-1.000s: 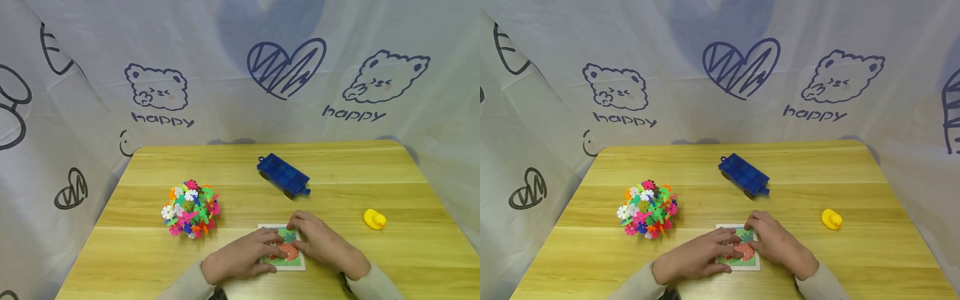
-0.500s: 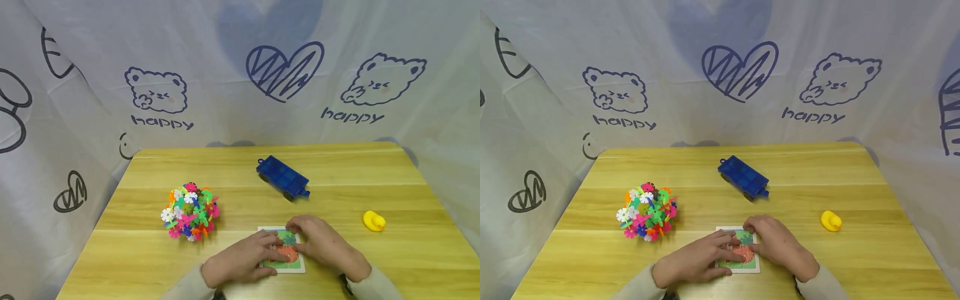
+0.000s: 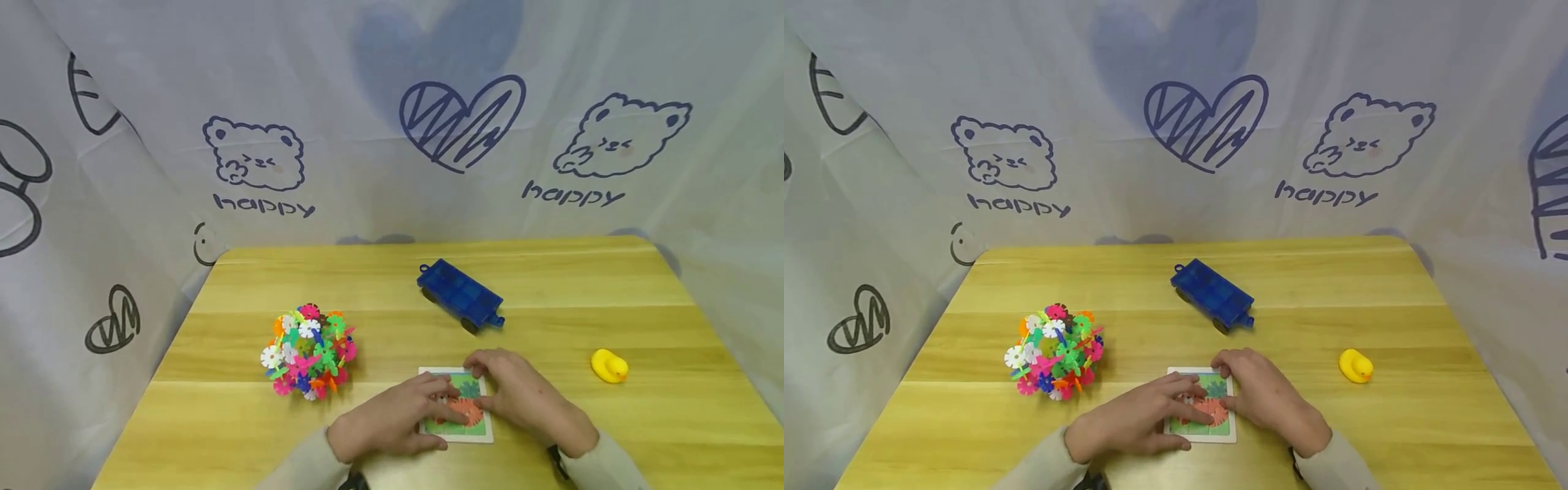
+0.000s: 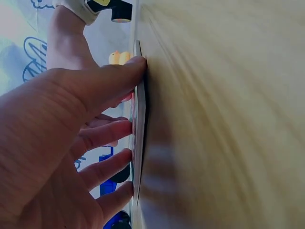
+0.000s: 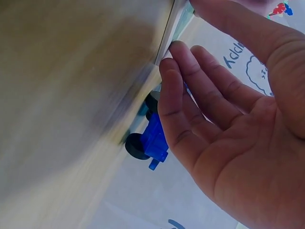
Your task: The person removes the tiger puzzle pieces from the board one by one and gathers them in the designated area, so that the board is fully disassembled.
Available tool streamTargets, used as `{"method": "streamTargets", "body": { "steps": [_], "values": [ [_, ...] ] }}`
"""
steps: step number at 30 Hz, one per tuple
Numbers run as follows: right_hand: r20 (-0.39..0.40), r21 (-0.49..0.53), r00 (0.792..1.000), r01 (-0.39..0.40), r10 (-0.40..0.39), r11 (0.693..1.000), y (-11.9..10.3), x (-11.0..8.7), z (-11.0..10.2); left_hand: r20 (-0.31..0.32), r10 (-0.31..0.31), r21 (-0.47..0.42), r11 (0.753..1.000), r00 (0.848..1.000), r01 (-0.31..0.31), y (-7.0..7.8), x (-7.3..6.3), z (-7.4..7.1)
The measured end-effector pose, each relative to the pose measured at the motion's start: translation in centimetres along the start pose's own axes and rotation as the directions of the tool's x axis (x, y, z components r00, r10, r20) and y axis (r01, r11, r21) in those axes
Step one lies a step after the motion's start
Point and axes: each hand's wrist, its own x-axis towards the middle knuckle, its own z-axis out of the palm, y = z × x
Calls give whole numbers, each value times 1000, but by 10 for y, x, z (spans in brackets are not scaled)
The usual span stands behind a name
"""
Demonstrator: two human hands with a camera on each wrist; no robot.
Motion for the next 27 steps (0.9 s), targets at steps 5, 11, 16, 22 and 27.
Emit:
{"method": "streamTargets", "body": {
  "steps": [5,11,16,22,27],
  "values": [
    [-22,-36,1000,-3,2,999,-1,1,-2,-14,-6,23,1000,1000,6,-1,1,1],
    [-25,-62,1000,5,-7,998,-1,2,-3,-8,-3,24,1000,1000,3,-2,1,-1],
    [-26,-73,1000,14,-16,997,1,3,-2,-3,-12,11,1000,1000,12,-2,0,1],
    [-16,-71,998,53,-54,996,1,3,-1,-8,-16,23,1000,1000,16,-1,0,3],
    [-25,-70,996,83,-85,994,3,2,0,-24,-18,67,998,1000,19,1,0,4]
  ]
}}
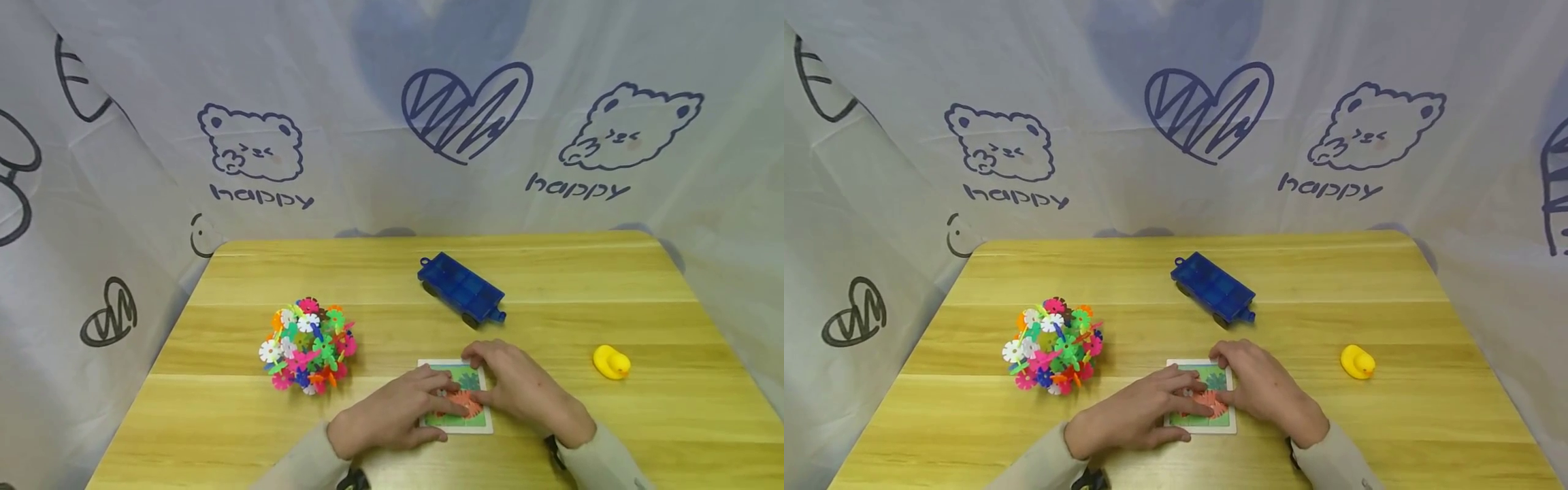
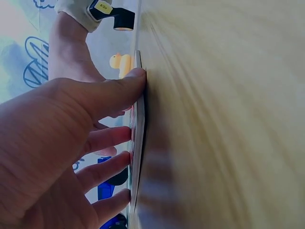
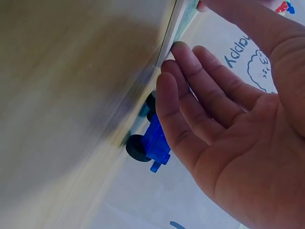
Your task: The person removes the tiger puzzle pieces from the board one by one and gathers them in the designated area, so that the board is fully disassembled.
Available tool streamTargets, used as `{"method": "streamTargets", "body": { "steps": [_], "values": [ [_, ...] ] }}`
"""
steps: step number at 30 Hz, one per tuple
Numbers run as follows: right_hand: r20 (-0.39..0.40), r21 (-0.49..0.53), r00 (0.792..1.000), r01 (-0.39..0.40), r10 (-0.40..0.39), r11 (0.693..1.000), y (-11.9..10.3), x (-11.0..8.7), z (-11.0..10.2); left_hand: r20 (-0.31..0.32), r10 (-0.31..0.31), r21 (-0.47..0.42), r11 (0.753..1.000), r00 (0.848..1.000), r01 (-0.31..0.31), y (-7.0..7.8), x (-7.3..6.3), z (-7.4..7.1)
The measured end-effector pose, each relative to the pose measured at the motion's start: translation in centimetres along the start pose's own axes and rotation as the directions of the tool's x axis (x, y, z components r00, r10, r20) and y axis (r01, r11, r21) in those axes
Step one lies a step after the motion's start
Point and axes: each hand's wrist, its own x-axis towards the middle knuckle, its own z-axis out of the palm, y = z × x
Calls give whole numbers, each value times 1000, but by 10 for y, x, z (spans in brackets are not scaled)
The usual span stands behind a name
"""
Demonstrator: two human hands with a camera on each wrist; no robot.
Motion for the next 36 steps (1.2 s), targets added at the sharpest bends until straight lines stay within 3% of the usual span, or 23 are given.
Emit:
{"method": "streamTargets", "body": {
  "steps": [21,28,33,36],
  "values": [
    [52,2,993,110,-110,994,5,-1,1,-25,31,99,995,999,-28,6,0,2],
    [79,84,979,180,-186,980,4,-1,4,-51,38,81,996,998,-34,5,-1,2],
    [35,-19,989,143,-142,990,2,-5,2,-64,55,97,994,996,-49,4,0,3],
    [28,-9,996,91,-90,996,1,-4,1,-62,52,97,994,997,-46,3,0,4]
  ]
}}
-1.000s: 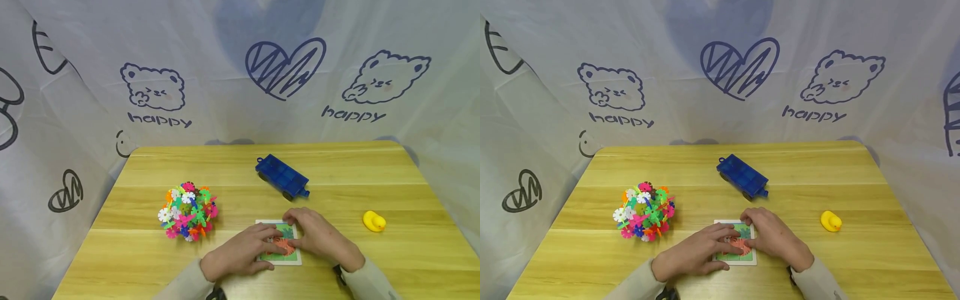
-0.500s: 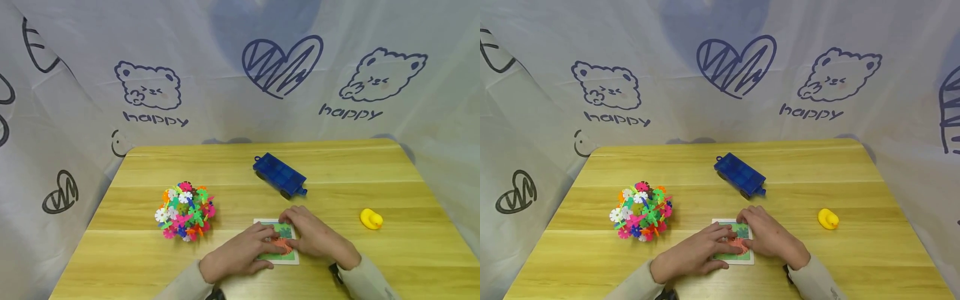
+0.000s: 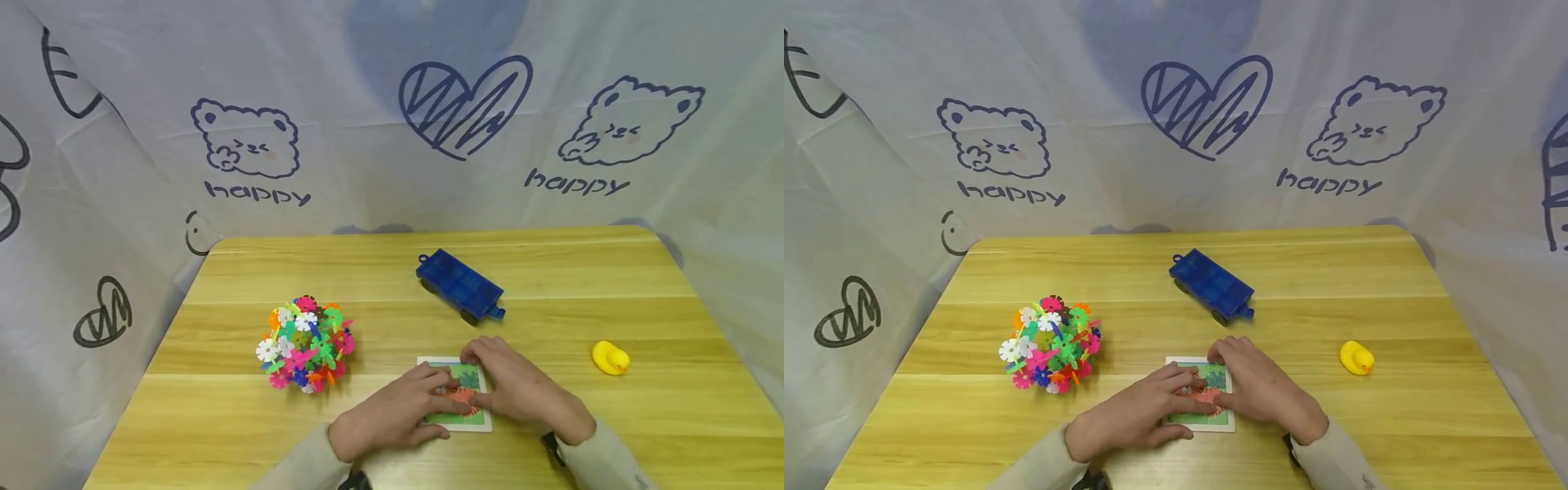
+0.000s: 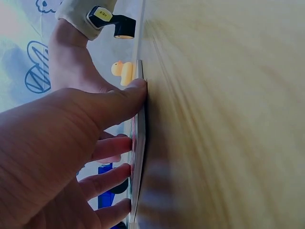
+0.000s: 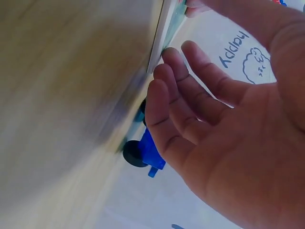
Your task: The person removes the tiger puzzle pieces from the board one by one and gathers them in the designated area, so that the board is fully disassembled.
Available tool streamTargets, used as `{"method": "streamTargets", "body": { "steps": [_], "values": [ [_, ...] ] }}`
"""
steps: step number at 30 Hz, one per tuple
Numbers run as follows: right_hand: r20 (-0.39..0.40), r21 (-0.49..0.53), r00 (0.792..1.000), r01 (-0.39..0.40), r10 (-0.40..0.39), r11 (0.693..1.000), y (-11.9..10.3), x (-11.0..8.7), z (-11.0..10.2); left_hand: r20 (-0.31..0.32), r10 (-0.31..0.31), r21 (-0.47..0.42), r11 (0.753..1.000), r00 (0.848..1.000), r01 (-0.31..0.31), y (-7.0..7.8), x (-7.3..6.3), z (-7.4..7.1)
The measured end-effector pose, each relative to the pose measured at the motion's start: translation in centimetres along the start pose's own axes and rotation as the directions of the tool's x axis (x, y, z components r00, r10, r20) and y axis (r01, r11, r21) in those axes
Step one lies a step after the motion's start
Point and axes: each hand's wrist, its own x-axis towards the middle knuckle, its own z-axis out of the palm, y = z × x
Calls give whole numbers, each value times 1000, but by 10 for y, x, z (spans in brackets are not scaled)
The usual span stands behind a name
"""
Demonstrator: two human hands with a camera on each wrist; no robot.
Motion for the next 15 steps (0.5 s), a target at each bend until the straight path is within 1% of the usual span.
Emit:
{"method": "streamTargets", "body": {
  "steps": [4,9,13,15],
  "values": [
    [-2,21,998,-57,57,998,-2,2,-1,6,-9,-8,1000,1000,9,0,0,1],
    [16,57,995,-104,103,993,-4,5,-3,8,-20,-18,1000,1000,20,2,0,1],
    [16,65,995,-99,98,993,-1,7,-5,-2,-30,-14,999,1000,29,3,1,2],
    [12,62,996,-92,91,994,0,8,-5,3,-43,-23,999,999,43,4,2,2]
  ]
}}
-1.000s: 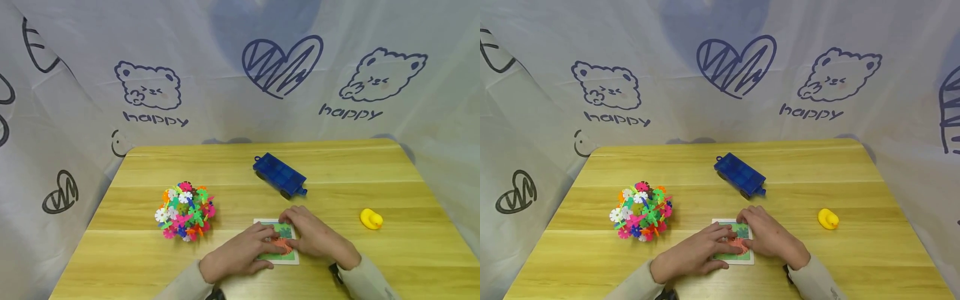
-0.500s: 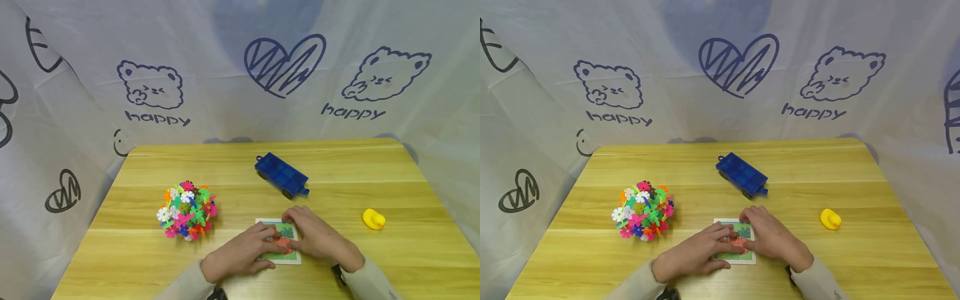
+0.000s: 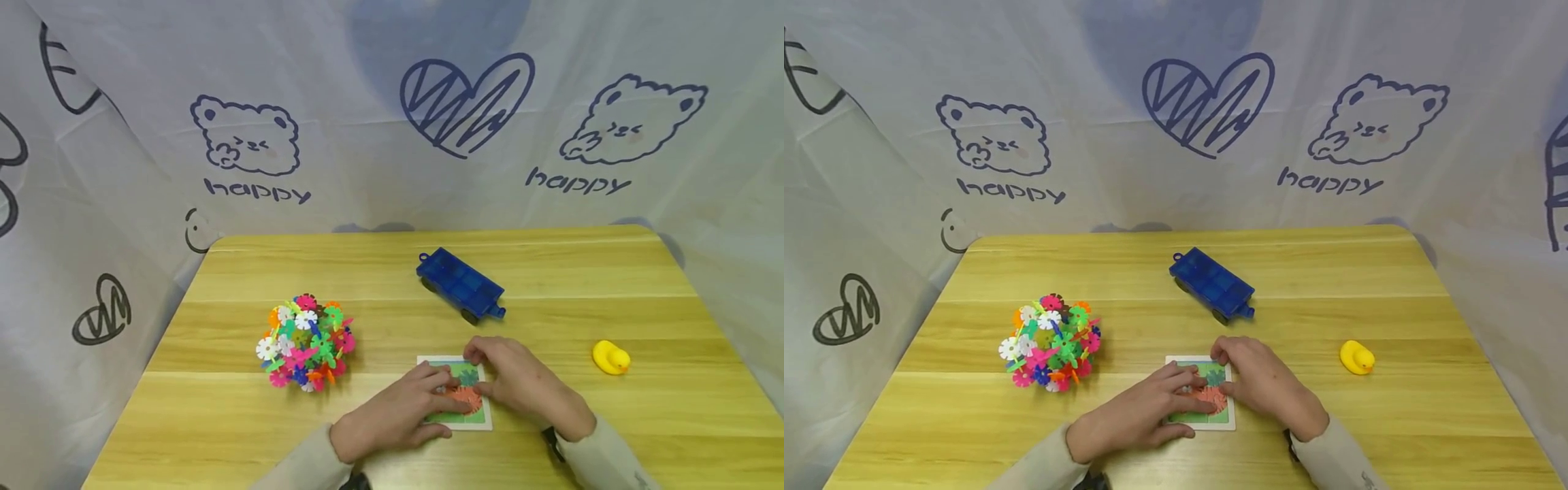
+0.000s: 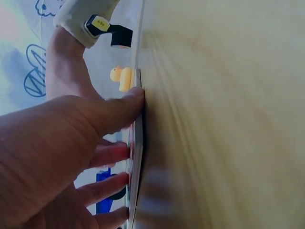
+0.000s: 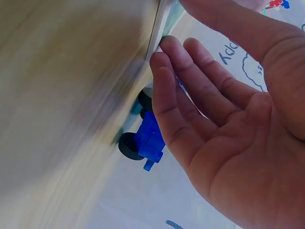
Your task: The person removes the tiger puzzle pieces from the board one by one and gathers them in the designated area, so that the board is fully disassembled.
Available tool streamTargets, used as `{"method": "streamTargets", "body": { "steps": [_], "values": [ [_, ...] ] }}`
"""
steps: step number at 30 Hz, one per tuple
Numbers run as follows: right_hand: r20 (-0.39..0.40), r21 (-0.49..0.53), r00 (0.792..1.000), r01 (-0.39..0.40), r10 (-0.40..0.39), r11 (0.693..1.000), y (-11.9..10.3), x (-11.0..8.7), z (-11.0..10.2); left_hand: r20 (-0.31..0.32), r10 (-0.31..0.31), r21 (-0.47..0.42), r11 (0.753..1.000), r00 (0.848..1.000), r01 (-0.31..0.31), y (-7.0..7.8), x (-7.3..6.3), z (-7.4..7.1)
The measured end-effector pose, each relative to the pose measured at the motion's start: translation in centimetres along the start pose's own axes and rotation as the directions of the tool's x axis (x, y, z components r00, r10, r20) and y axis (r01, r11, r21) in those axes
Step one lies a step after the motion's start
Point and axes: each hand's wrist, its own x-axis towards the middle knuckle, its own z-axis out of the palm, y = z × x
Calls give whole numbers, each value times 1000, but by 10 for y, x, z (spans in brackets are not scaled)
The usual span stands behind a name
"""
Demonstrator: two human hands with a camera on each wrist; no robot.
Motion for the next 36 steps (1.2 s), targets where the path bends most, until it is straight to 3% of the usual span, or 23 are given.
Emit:
{"method": "streamTargets", "body": {
  "steps": [7,12,16,20,26,36],
  "values": [
    [-21,-7,1000,13,-13,1000,2,3,-1,28,-39,8,999,999,38,4,0,0],
    [-10,34,997,80,-80,996,8,8,1,24,-43,17,999,999,43,4,0,-2],
    [-31,57,982,189,-188,980,16,12,3,11,-48,9,999,999,48,4,1,-1],
    [-14,62,978,209,-208,976,18,12,2,4,-39,17,999,999,39,5,1,-2],
    [-50,39,962,269,-267,962,43,19,22,14,-43,25,999,999,43,5,2,-1],
    [60,55,986,151,-155,987,11,12,-3,38,-62,-1,998,997,62,6,2,0]
  ]
}}
